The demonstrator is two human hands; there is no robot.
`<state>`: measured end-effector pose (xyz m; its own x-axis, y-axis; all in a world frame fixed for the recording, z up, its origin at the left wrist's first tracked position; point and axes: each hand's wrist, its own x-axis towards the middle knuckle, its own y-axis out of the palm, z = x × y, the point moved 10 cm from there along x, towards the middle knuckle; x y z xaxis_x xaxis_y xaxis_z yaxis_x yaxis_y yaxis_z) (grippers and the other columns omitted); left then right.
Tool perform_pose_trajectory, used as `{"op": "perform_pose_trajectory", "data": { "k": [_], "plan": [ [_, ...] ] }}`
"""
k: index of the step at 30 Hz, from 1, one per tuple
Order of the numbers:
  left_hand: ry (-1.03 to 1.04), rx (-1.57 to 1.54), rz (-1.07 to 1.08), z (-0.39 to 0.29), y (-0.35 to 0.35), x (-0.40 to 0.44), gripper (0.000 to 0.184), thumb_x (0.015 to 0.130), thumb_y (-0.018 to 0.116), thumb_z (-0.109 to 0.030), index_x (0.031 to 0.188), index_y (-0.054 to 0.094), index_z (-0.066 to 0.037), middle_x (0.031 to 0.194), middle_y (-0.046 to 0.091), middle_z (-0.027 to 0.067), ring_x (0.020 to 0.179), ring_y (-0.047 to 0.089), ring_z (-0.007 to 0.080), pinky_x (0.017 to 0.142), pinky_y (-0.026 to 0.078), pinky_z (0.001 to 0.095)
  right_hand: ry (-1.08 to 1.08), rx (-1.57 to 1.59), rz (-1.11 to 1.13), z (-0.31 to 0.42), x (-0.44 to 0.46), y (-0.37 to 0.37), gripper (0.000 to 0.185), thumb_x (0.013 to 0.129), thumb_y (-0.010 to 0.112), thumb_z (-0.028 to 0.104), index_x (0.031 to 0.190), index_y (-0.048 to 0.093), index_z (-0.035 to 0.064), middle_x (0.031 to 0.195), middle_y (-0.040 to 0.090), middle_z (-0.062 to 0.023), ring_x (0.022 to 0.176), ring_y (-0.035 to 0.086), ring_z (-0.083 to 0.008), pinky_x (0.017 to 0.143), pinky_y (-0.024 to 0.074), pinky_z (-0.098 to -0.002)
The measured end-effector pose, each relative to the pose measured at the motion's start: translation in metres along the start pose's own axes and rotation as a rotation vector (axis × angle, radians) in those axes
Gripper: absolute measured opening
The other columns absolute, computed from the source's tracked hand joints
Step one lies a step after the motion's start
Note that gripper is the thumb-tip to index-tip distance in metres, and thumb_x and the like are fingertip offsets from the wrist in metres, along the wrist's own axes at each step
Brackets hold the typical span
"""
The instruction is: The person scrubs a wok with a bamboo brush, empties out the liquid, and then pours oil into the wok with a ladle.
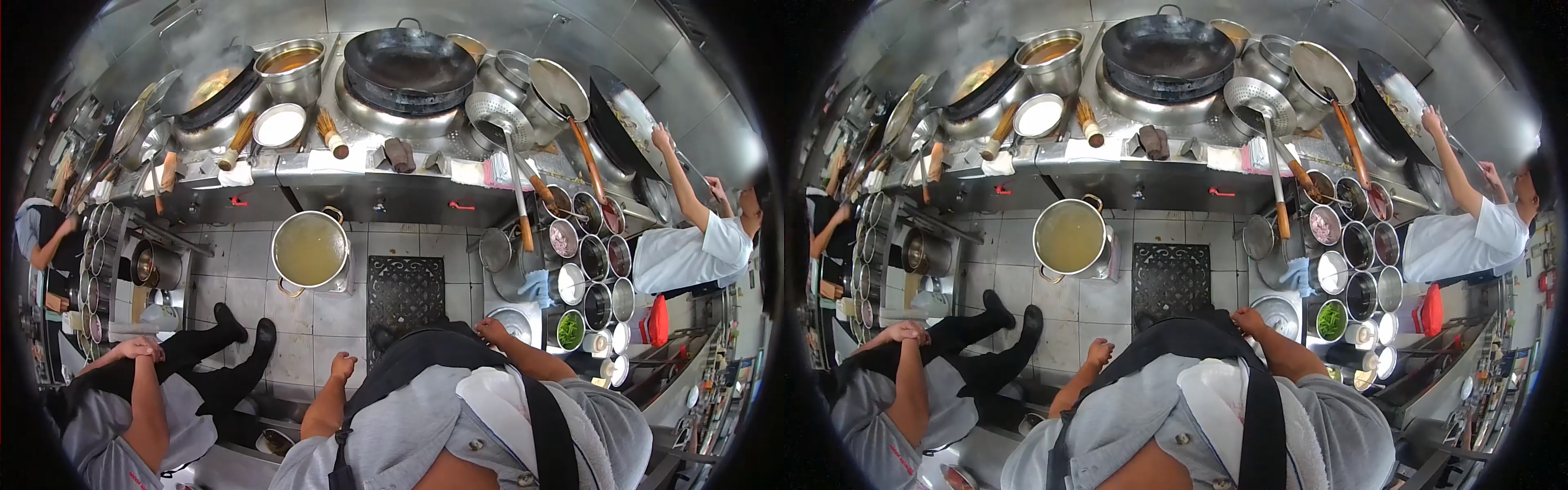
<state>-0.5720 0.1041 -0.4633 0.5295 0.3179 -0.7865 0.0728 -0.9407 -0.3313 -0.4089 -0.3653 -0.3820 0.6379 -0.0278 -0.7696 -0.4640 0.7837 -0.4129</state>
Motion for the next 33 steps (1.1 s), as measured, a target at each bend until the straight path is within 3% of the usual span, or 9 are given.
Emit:
{"op": "perform_pose_trajectory", "data": {
  "k": [4,7,10,14,16,22,25,30,33],
  "plan": [
    [-0.075,0.014,0.021,0.020,0.000,-0.008,0.059,0.077,0.074,-0.029,0.126,0.061,0.001,0.122,0.065,0.0243,0.120,0.060,0.0353,0.102,0.047,0.0395,-0.005,0.045,0.043,0.013,0.010,0.005,0.028,0.090,0.067,0.033,0.097,0.068,0.0060,0.072,0.063,-0.0041,0.054,0.059,-0.0165,0.044,0.0479,-0.0332],
    [0.027,0.256,0.015,0.019,-0.001,-0.008,0.058,0.077,0.073,-0.028,0.126,0.061,0.001,0.111,0.069,0.0235,0.104,0.067,0.0329,0.092,0.052,0.0388,-0.059,-0.025,0.035,0.022,0.020,0.008,0.032,0.092,0.065,0.035,0.107,0.065,0.0070,0.079,0.065,-0.0052,0.059,0.061,-0.0159,0.049,0.0512,-0.0324],
    [0.113,0.268,0.071,0.004,0.002,-0.009,0.057,0.078,0.072,-0.026,0.127,0.058,0.001,0.093,0.071,0.0203,0.077,0.070,0.0279,0.071,0.055,0.0377,-0.063,-0.051,0.063,0.021,0.021,0.013,0.035,0.092,0.064,0.038,0.111,0.065,0.0079,0.080,0.065,-0.0045,0.060,0.061,-0.0152,0.051,0.0532,-0.0320],
    [0.180,0.168,0.137,-0.007,0.006,0.000,0.055,0.079,0.071,-0.020,0.127,0.055,0.001,0.076,0.067,0.0135,0.057,0.062,0.0222,0.051,0.050,0.0364,0.021,-0.059,0.069,0.013,0.015,0.011,0.034,0.092,0.065,0.037,0.109,0.065,0.0078,0.081,0.066,-0.0054,0.060,0.061,-0.0154,0.051,0.0533,-0.0329],
    [0.014,0.030,0.115,-0.004,0.008,0.004,0.055,0.079,0.070,-0.017,0.128,0.054,0.001,0.074,0.065,0.0117,0.056,0.062,0.0209,0.047,0.048,0.0356,0.033,-0.038,0.069,0.011,0.016,0.009,0.033,0.091,0.065,0.037,0.107,0.066,0.0078,0.082,0.066,-0.0055,0.060,0.061,-0.0154,0.050,0.0533,-0.0334],
    [0.025,0.076,0.077,-0.030,0.011,0.003,0.055,0.078,0.070,-0.013,0.129,0.053,0.000,0.072,0.064,0.0096,0.057,0.061,0.0190,0.044,0.045,0.0324,0.001,0.114,0.004,-0.007,0.022,-0.007,0.028,0.092,0.063,0.033,0.101,0.065,0.0071,0.079,0.062,-0.0037,0.059,0.057,-0.0147,0.050,0.0523,-0.0335],
    [0.042,0.173,0.119,-0.042,0.017,0.010,0.056,0.078,0.069,-0.015,0.130,0.053,0.001,0.072,0.064,0.0097,0.055,0.059,0.0181,0.045,0.045,0.0327,0.017,0.193,-0.024,-0.012,0.019,-0.022,0.026,0.092,0.062,0.032,0.099,0.065,0.0070,0.079,0.061,-0.0035,0.059,0.056,-0.0155,0.049,0.0511,-0.0337],
    [0.365,0.568,0.154,-0.101,0.028,0.017,0.060,0.076,0.071,-0.024,0.129,0.057,0.003,0.100,0.070,0.0213,0.089,0.068,0.0307,0.078,0.054,0.0375,0.086,0.201,0.038,-0.038,0.030,-0.033,0.032,0.095,0.056,0.037,0.098,0.066,0.0069,0.083,0.065,-0.0079,0.064,0.062,-0.0183,0.048,0.0502,-0.0348],
    [0.346,0.608,0.141,-0.125,0.028,0.030,0.061,0.076,0.071,-0.028,0.127,0.060,0.002,0.116,0.067,0.0258,0.111,0.064,0.0362,0.097,0.049,0.0386,-0.115,-0.203,0.144,-0.065,0.066,-0.024,0.028,0.091,0.058,0.033,0.099,0.068,0.0082,0.086,0.068,-0.0131,0.070,0.067,-0.0240,0.055,0.0539,-0.0390]
  ]
}}
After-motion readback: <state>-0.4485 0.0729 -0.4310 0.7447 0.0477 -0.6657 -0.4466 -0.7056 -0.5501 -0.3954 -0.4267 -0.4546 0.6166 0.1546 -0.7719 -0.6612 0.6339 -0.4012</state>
